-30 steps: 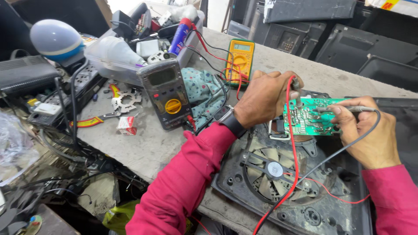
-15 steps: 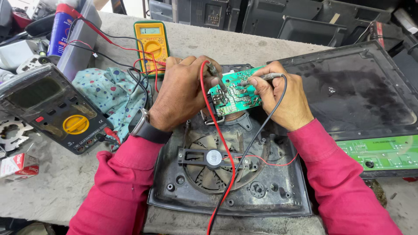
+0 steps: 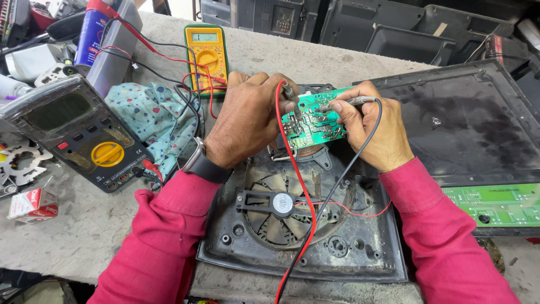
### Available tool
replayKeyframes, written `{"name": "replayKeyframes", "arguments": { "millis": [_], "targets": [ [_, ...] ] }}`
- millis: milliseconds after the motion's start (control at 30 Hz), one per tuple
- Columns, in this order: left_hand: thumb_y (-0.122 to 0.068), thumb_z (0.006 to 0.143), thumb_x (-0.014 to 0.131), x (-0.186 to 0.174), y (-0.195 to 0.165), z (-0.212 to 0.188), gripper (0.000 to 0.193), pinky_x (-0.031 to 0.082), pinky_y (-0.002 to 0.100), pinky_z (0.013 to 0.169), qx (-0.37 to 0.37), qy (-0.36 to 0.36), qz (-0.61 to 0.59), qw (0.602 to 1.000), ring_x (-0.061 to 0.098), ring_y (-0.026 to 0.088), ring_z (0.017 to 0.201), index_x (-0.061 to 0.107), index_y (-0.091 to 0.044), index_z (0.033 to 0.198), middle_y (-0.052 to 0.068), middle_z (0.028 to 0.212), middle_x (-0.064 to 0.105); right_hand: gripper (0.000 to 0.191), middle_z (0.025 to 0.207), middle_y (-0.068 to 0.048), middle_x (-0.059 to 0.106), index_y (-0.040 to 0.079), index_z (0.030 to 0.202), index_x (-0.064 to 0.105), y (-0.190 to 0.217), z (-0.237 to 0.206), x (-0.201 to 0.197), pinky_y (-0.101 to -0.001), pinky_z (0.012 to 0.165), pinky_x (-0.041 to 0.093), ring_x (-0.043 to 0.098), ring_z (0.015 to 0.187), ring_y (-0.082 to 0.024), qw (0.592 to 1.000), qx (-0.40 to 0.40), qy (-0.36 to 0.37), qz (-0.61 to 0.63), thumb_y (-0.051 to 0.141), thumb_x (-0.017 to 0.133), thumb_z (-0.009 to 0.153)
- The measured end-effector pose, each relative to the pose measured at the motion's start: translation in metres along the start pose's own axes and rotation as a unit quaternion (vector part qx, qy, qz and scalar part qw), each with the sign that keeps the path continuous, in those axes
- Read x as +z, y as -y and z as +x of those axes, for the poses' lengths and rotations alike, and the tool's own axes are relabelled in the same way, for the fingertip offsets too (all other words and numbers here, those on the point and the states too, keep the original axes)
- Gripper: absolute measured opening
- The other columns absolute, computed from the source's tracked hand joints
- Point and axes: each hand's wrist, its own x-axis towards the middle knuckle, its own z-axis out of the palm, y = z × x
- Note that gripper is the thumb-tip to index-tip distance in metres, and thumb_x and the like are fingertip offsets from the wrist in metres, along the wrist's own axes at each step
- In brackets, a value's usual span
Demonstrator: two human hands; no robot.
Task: The person holds a green circuit board removed from an appliance and solders components on it using a soldering iron. They then probe points on the board with multimeter test leads, repositioning the board and continuing to test multiple points.
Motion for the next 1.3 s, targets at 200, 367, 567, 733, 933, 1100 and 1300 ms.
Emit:
{"name": "replayKeyframes", "arguments": {
  "millis": [200,367,567,733,933,1100,1300],
  "targets": [
    [-0.018,0.094,0.072,0.005,0.005,-0.002,0.015,0.037,0.046,0.08,0.008,-0.012,-0.004,1.0,0.06,0.036,0.082,0.069,-0.014,0.108,0.012,0.088,0.067,0.023,0.074,-0.009,0.07,0.0,0.105,0.067,-0.006,-0.002,0.001,-0.0309,0.061,0.053,0.072,0.067,-0.017,1.0,-0.004,-0.001,-0.007,0.023,0.068,0.106],
    [-0.023,0.092,0.072,0.01,0.015,-0.006,0.02,0.039,0.046,0.082,0.013,-0.019,0.018,1.0,0.063,0.033,0.083,0.065,-0.015,0.109,0.009,0.083,0.066,0.024,0.077,-0.01,0.071,0.0,0.11,0.068,-0.003,-0.005,0.007,-0.0308,0.064,0.054,0.073,0.073,-0.017,1.0,0.025,0.007,-0.009,0.024,0.064,0.108],
    [-0.02,0.089,0.067,0.016,0.018,-0.007,0.029,0.038,0.045,0.082,-0.001,-0.011,0.064,0.998,0.067,0.024,0.089,0.062,-0.016,0.118,0.002,0.083,0.066,0.029,0.077,-0.01,0.073,0.0,0.112,0.072,-0.011,-0.003,0.023,-0.0264,0.063,0.055,0.071,0.067,-0.014,0.999,0.044,-0.003,-0.016,0.028,0.067,0.116],
    [-0.026,0.089,0.07,0.017,0.016,-0.005,0.028,0.038,0.045,0.083,-0.023,-0.006,0.045,0.999,0.067,0.025,0.088,0.063,-0.016,0.114,0.002,0.083,0.068,0.027,0.073,-0.011,0.072,-0.002,0.111,0.072,-0.013,-0.003,0.019,-0.0314,0.061,0.055,0.071,0.065,-0.018,0.996,0.071,-0.006,-0.054,0.025,0.068,0.106],
    [-0.018,0.088,0.07,0.014,0.01,-0.006,0.027,0.04,0.046,0.085,0.031,-0.029,0.043,0.998,0.066,0.028,0.09,0.062,-0.014,0.113,0.005,0.087,0.067,0.024,0.075,-0.011,0.068,0.003,0.112,0.073,-0.002,-0.003,0.01,-0.0329,0.064,0.051,0.068,0.066,-0.019,0.999,0.019,-0.011,-0.046,0.027,0.068,0.107],
    [-0.016,0.089,0.07,0.009,0.002,-0.001,0.015,0.036,0.048,0.079,0.043,-0.017,0.015,0.999,0.06,0.036,0.084,0.063,-0.012,0.101,0.012,0.084,0.064,0.023,0.068,-0.01,0.064,0.002,0.105,0.069,-0.004,-0.002,0.001,-0.034,0.058,0.048,0.063,0.056,-0.019,0.999,0.006,-0.009,-0.034,0.025,0.069,0.102],
    [-0.015,0.088,0.071,0.004,-0.004,-0.001,0.017,0.035,0.047,0.078,0.011,-0.007,0.021,1.0,0.056,0.038,0.08,0.064,-0.011,0.104,0.015,0.083,0.062,0.023,0.067,-0.011,0.064,0.003,0.104,0.07,0.004,0.001,0.001,-0.0335,0.056,0.047,0.062,0.055,-0.019,0.999,-0.002,-0.003,-0.049,0.026,0.07,0.103]
  ]
}}
